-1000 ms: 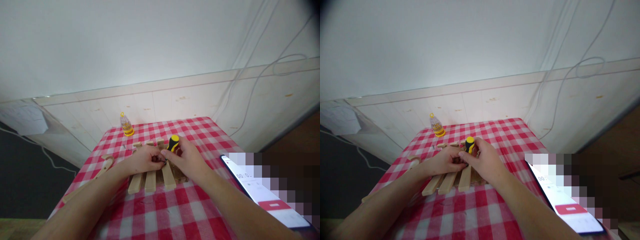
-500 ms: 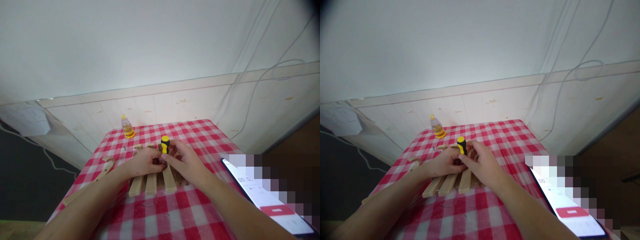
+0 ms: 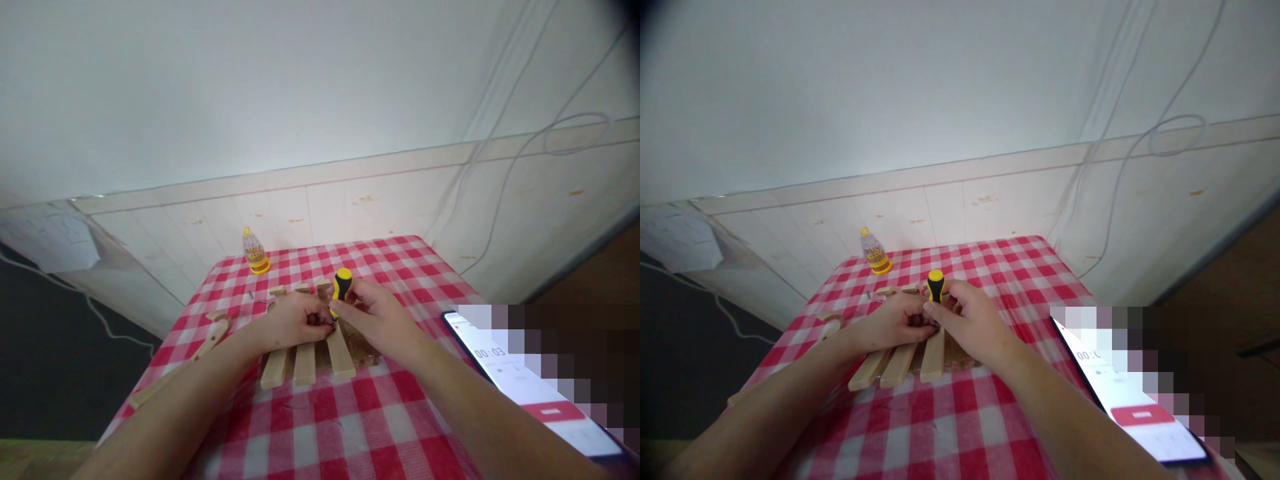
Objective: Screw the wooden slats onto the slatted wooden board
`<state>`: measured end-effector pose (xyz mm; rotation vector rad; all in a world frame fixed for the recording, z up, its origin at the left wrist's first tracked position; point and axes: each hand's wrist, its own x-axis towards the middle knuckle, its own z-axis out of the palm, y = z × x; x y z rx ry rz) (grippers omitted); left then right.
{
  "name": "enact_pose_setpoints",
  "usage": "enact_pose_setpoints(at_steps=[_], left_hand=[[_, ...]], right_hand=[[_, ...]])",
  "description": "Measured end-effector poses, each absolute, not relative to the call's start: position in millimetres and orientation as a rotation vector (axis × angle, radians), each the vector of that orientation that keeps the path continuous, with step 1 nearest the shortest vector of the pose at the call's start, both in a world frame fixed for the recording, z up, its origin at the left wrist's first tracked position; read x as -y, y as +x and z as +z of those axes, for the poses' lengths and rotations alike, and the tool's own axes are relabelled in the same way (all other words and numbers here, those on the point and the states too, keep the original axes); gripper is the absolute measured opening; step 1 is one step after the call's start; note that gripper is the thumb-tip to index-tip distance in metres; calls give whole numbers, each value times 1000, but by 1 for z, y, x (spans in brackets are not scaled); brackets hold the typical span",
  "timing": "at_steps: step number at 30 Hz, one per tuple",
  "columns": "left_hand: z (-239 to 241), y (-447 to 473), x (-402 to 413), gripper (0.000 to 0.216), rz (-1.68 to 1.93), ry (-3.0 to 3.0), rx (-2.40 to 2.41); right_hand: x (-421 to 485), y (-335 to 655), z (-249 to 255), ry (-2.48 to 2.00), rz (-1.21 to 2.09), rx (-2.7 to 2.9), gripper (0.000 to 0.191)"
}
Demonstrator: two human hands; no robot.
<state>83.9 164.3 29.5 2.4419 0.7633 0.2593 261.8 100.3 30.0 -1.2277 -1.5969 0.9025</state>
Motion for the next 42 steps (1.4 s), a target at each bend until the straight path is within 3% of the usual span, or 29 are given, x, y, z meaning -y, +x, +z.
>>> enact_pose_setpoints(at_steps=[5,11,21,31,37,42], left_hand=[[33,84,-164,9,247,2471,-752],[33,84,-165,10,232,2469,-754],[32,84,-166,12,220,2510,-732],[34,84,-165,10,198,2508,-760],[32,84,-165,11,235,2457,-744],[33,85,-165,13,230,2482,-729]], right_hand=[[-100,258,31,-1360,679,1587,23],[-98,260,29,-1140,964,1595,19],[-100,257,31,-1294,865,1602,26],[-98,261,30,-1189,843,1705,16],[-100,255,29,-1348,675,1643,24],[-97,259,30,-1067,875,1707,26]])
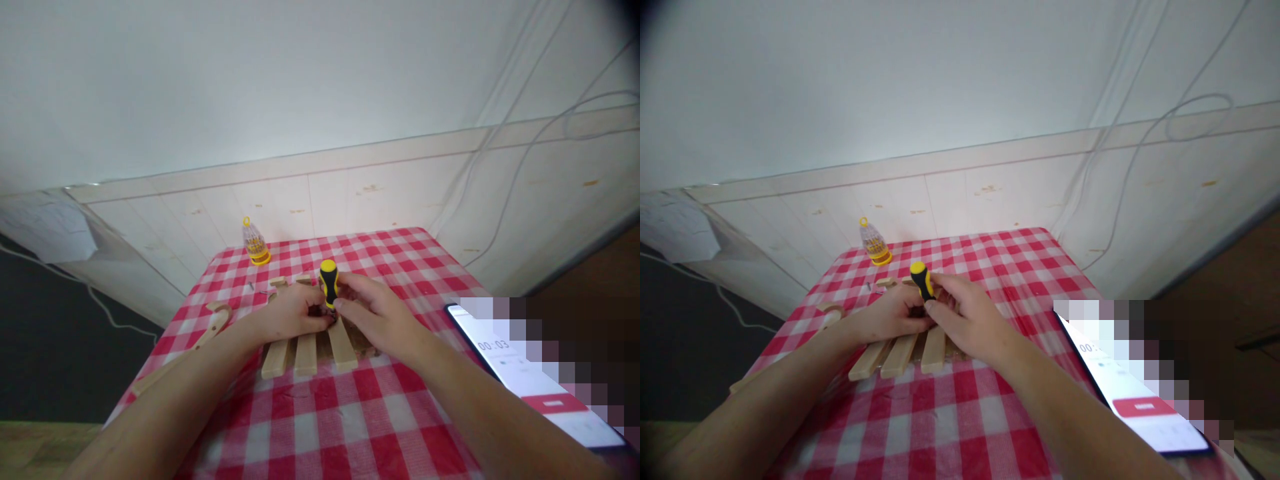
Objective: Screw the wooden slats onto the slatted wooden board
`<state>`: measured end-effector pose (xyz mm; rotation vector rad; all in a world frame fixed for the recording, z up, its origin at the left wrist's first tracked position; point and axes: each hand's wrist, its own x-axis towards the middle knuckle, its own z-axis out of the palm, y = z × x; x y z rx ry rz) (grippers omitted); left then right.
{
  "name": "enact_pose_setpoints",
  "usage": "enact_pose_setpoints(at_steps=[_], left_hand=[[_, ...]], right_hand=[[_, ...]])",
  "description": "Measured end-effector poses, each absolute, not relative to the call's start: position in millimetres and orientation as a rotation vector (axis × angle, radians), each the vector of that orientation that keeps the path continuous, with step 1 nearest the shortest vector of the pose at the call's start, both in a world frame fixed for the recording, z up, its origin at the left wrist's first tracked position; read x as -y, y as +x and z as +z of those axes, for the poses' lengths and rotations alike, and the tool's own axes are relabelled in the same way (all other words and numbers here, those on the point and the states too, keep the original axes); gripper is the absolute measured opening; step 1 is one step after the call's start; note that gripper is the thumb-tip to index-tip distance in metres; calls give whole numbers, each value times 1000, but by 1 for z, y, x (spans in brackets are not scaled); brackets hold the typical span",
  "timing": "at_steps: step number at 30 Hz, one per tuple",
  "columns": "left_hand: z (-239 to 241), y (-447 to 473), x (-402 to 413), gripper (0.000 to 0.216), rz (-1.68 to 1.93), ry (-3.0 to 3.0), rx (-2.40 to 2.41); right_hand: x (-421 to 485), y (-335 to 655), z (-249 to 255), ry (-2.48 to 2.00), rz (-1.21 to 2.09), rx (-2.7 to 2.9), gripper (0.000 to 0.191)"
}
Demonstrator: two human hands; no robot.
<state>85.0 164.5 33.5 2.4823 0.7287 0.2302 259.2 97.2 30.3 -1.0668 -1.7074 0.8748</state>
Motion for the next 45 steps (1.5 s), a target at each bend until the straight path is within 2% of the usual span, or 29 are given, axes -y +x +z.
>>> enact_pose_setpoints(at_steps=[3,7,12,17,21,29,34,42,45], left_hand=[[36,85,-163,12,235,2520,-749],[36,84,-164,9,223,2508,-802],[32,83,-166,9,289,2467,-652],[34,85,-165,12,269,2526,-751],[34,86,-164,12,250,2512,-769],[34,86,-163,11,228,2471,-759],[32,85,-165,9,263,2456,-734],[38,87,-162,11,238,2421,-728],[37,87,-162,10,225,2443,-723]], right_hand=[[-96,262,34,-1050,917,1736,31],[-95,261,38,-1087,792,1879,40],[-95,257,38,-1029,669,1968,15],[-99,256,33,-1139,716,1760,14],[-99,257,30,-1184,804,1648,20],[-94,257,39,-1165,802,1682,16],[-97,250,32,-1295,779,1546,26],[-96,259,32,-1173,807,1583,19],[-96,260,36,-1261,733,1590,18]])
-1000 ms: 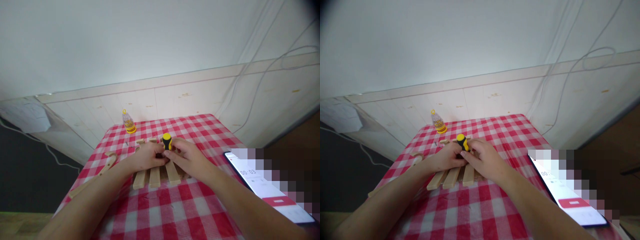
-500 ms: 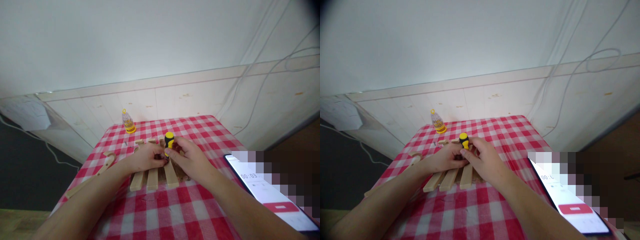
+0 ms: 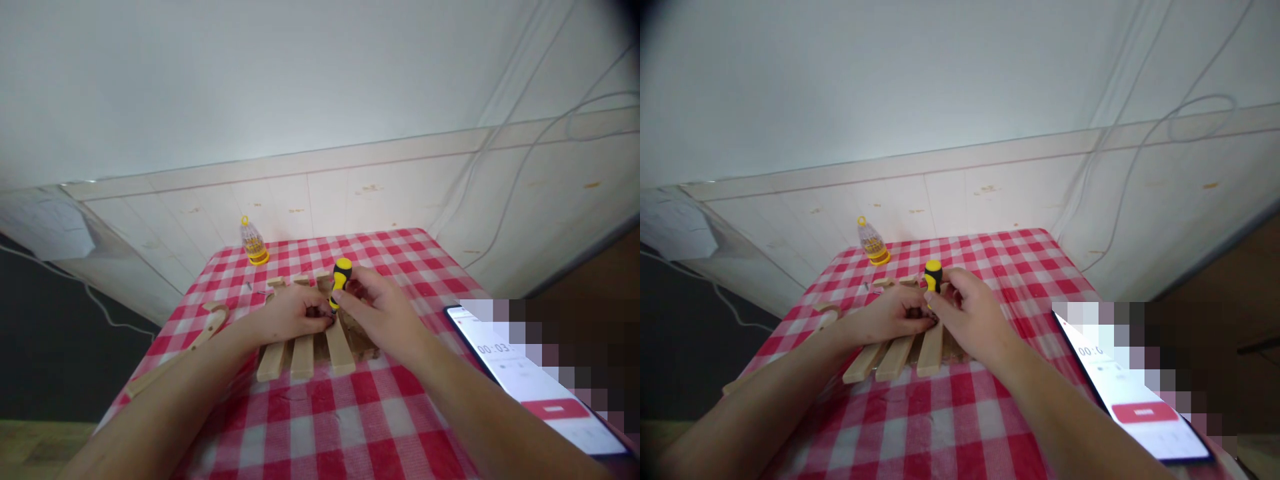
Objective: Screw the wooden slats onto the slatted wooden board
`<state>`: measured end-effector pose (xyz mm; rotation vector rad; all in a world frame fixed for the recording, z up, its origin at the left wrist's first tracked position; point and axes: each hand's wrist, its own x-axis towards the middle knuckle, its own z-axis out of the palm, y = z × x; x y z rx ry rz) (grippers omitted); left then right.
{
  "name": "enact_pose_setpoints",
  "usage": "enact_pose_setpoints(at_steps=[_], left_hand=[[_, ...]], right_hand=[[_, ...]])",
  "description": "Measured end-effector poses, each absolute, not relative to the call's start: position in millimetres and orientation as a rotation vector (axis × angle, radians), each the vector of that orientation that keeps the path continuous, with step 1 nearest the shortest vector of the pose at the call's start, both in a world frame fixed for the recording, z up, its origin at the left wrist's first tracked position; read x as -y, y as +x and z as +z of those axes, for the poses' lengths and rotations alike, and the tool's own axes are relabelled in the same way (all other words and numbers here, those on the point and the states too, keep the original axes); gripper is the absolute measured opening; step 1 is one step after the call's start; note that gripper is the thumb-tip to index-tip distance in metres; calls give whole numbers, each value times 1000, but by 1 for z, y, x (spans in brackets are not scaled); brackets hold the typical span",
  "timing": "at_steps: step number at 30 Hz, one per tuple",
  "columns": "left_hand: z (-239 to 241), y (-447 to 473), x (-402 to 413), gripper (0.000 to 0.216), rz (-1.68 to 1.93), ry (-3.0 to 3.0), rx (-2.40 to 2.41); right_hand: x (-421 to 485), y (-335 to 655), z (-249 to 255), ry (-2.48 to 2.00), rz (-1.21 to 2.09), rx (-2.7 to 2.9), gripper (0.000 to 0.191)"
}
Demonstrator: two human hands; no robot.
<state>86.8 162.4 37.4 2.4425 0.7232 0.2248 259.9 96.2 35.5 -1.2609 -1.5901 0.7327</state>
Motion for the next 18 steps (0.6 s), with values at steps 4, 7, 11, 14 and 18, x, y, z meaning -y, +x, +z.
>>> enact_pose_setpoints(at_steps=[4,7,11,14,18], left_hand=[[34,86,-164,9,254,2470,-755],[33,85,-164,10,254,2473,-751],[34,85,-164,12,216,2471,-761],[33,84,-165,13,199,2502,-797],[32,85,-165,13,200,2505,-757]], right_hand=[[-98,256,32,-1332,699,1550,24],[-99,257,27,-1291,702,1546,25],[-99,260,26,-1165,717,1627,17],[-102,260,25,-1204,627,1662,15],[-105,257,21,-1332,576,1573,20]])
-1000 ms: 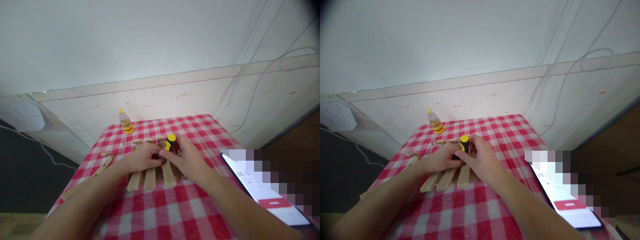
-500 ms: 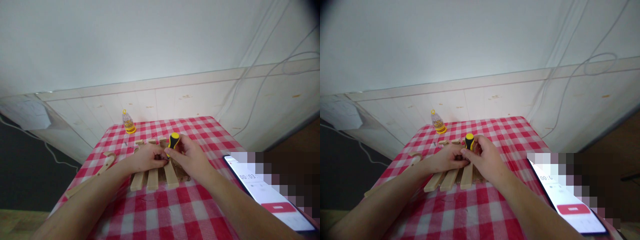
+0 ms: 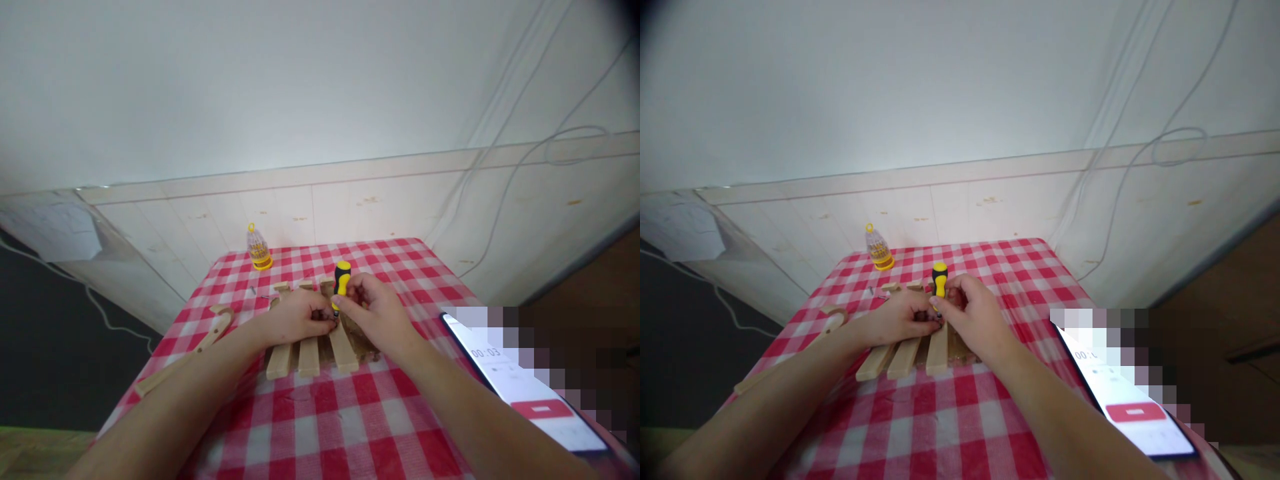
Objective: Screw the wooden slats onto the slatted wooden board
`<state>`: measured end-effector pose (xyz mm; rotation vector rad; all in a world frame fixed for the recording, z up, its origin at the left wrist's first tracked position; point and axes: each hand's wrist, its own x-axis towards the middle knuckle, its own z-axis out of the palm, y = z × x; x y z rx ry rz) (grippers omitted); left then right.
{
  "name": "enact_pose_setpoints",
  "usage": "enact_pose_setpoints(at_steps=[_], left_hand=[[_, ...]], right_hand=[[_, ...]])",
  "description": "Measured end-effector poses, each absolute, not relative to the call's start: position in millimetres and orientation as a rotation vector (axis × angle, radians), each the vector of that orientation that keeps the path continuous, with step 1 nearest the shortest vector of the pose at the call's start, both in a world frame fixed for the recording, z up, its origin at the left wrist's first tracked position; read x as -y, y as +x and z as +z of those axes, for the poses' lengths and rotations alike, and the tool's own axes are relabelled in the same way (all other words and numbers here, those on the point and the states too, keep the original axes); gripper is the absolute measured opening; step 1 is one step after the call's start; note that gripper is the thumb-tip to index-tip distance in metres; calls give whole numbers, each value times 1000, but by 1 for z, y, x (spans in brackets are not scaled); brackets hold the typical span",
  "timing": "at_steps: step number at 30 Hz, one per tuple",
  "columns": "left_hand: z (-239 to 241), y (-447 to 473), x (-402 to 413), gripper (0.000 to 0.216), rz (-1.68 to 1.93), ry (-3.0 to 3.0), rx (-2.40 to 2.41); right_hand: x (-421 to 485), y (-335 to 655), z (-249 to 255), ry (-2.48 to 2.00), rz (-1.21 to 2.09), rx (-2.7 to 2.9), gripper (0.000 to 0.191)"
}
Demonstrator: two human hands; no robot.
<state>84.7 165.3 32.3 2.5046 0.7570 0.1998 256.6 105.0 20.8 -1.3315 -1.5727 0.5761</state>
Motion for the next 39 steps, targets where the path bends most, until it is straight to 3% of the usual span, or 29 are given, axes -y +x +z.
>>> enact_pose_setpoints(at_steps=[7,15,21,39], left_hand=[[39,87,-161,13,201,2486,-779],[37,87,-163,13,189,2480,-774],[37,86,-163,12,200,2489,-757],[39,87,-162,12,210,2484,-764]], right_hand=[[-100,255,21,-1175,774,1567,28],[-104,255,23,-1380,680,1501,21],[-101,257,24,-1193,862,1494,28],[-100,259,26,-1121,972,1490,25]])
